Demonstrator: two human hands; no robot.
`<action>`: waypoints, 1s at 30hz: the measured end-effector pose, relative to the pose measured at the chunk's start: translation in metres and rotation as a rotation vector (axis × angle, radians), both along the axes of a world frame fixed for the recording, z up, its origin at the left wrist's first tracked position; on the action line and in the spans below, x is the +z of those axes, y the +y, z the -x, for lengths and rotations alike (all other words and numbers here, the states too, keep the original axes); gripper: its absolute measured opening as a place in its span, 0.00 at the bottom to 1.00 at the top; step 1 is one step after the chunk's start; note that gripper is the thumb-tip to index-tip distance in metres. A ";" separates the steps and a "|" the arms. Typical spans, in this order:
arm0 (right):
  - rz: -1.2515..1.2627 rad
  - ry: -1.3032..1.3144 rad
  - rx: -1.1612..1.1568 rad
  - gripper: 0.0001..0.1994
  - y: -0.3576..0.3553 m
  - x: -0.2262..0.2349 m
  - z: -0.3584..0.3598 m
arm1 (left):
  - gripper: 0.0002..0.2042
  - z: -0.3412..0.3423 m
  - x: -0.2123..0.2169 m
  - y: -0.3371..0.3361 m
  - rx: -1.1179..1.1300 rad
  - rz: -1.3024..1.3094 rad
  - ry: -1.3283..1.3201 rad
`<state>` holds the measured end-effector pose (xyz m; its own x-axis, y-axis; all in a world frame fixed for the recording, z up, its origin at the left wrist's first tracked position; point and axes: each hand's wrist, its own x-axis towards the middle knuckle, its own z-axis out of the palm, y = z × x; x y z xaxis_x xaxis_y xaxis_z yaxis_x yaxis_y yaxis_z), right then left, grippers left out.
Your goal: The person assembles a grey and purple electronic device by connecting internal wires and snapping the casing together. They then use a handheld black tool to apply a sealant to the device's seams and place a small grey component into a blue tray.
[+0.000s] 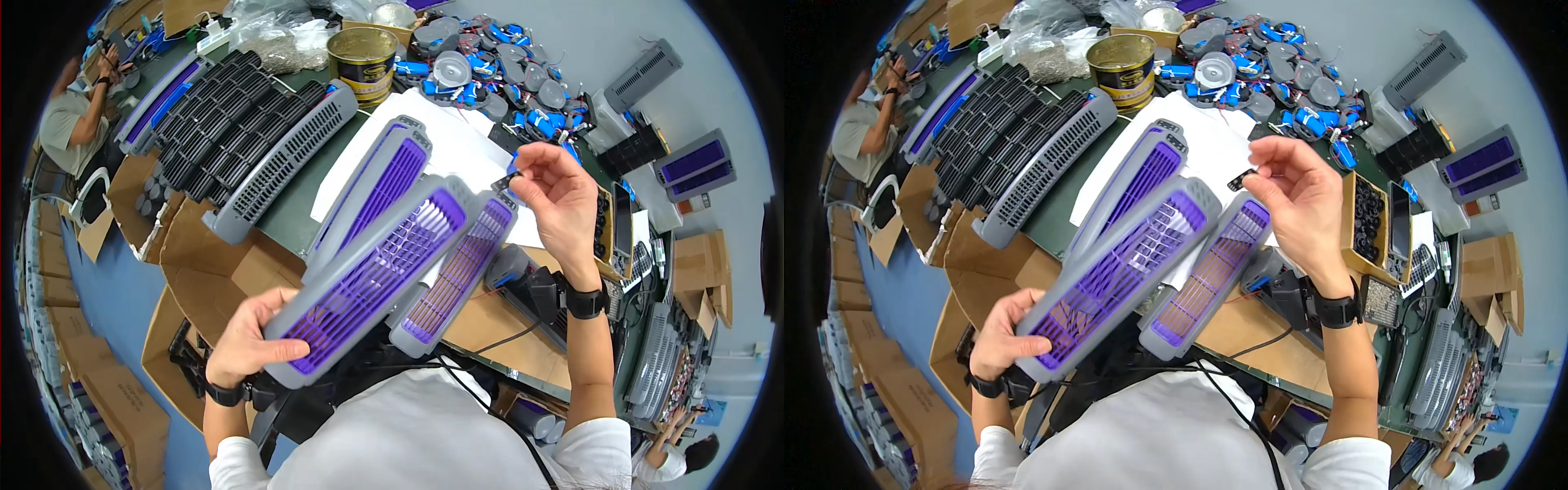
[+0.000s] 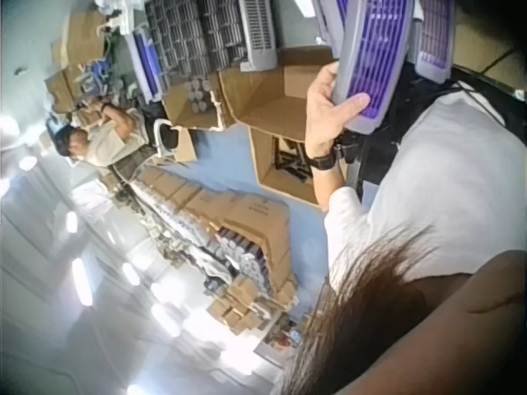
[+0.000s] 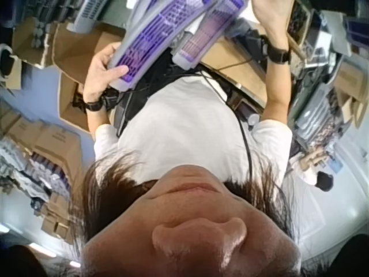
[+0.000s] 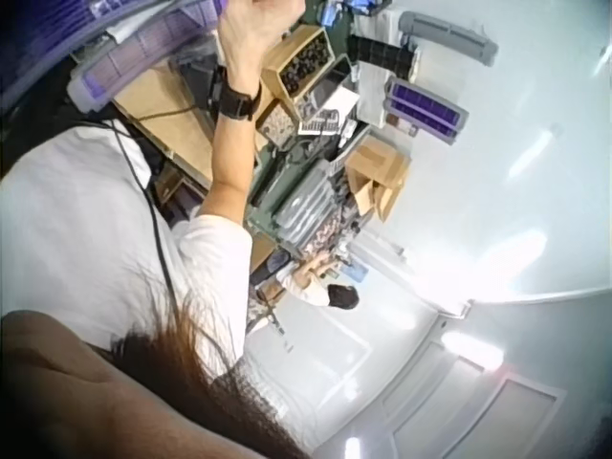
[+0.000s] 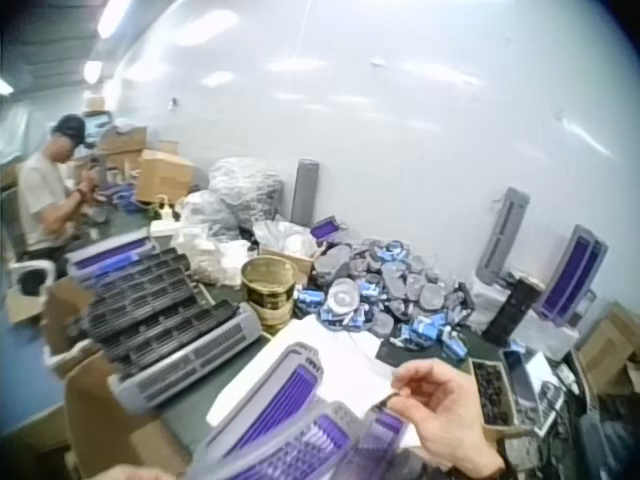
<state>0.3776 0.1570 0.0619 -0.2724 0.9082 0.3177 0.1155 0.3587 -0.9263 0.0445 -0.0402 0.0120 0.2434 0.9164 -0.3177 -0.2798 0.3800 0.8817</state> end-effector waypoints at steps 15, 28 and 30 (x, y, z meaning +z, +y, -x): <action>0.193 -0.454 0.350 0.10 -0.016 -0.037 -0.008 | 0.29 -0.004 -0.021 -0.012 -0.092 0.148 -0.005; 0.083 -0.538 0.370 0.11 -0.014 -0.047 0.002 | 0.28 -0.005 -0.026 -0.016 -0.030 0.131 0.019; 0.041 -0.573 0.350 0.11 -0.015 -0.050 0.005 | 0.27 -0.005 -0.026 -0.017 -0.019 0.138 0.013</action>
<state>0.3723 0.1424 0.0120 -0.6681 0.7441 0.0025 0.4763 0.4302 -0.7669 0.0494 -0.0574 -0.0140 0.2552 0.8590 -0.4438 -0.2603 0.5031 0.8241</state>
